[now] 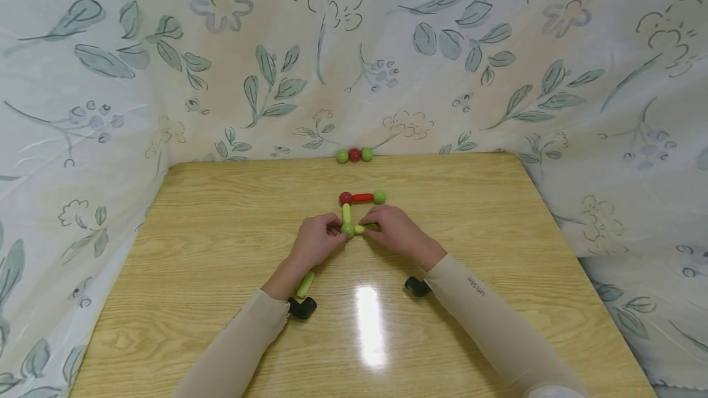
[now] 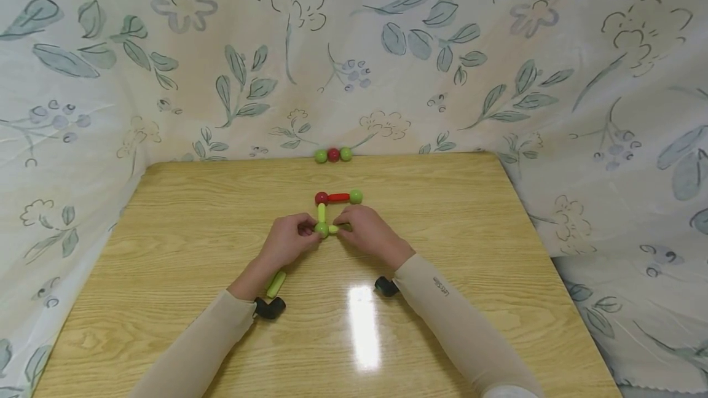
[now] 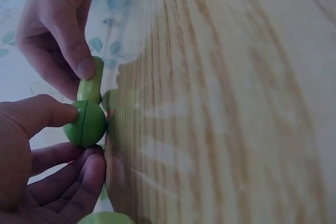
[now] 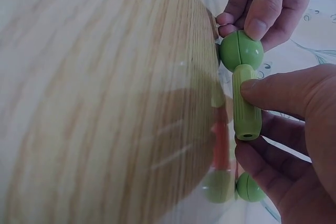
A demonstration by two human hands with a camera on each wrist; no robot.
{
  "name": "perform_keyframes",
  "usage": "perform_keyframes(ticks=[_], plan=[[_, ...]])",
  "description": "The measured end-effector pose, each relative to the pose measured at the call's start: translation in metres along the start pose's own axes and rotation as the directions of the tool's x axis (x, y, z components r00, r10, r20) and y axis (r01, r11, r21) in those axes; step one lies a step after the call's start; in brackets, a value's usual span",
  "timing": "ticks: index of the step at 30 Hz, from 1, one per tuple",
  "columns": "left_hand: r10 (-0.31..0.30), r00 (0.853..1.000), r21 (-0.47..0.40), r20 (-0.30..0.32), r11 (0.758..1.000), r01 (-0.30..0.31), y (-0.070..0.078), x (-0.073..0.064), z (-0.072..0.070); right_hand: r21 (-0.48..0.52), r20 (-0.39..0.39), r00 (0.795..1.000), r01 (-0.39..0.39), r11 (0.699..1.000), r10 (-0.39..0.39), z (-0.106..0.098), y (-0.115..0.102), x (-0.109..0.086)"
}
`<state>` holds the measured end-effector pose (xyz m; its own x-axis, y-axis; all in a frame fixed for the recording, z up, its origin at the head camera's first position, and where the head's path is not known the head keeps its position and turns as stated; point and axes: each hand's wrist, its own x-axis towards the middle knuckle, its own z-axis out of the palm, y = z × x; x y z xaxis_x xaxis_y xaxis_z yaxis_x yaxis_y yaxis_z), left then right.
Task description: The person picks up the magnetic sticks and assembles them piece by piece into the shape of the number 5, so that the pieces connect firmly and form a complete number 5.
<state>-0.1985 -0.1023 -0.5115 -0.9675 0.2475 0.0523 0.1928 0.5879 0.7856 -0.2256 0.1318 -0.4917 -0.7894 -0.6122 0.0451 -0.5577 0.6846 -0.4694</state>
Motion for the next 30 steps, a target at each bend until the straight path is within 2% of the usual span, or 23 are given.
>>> perform_keyframes(ticks=[6, 12, 30], plan=[[0.028, 1.000, 0.022, 0.003, 0.999, -0.028, 0.0006, 0.0005, 0.0002, 0.012, 0.007, 1.000, -0.020, 1.000, 0.020, 0.0005, -0.0003, 0.0000], [0.068, 0.997, 0.051, 0.035, 0.996, -0.070, 0.0038, 0.0012, -0.0004, 0.009, 0.003, 1.000, -0.018, 1.000, 0.018, 0.0023, 0.0005, 0.0005], [0.059, 0.997, 0.066, 0.054, 0.996, -0.063, 0.0060, 0.0017, -0.0011, -0.003, -0.017, 1.000, -0.004, 1.000, 0.004, 0.0057, 0.0033, -0.0010]])
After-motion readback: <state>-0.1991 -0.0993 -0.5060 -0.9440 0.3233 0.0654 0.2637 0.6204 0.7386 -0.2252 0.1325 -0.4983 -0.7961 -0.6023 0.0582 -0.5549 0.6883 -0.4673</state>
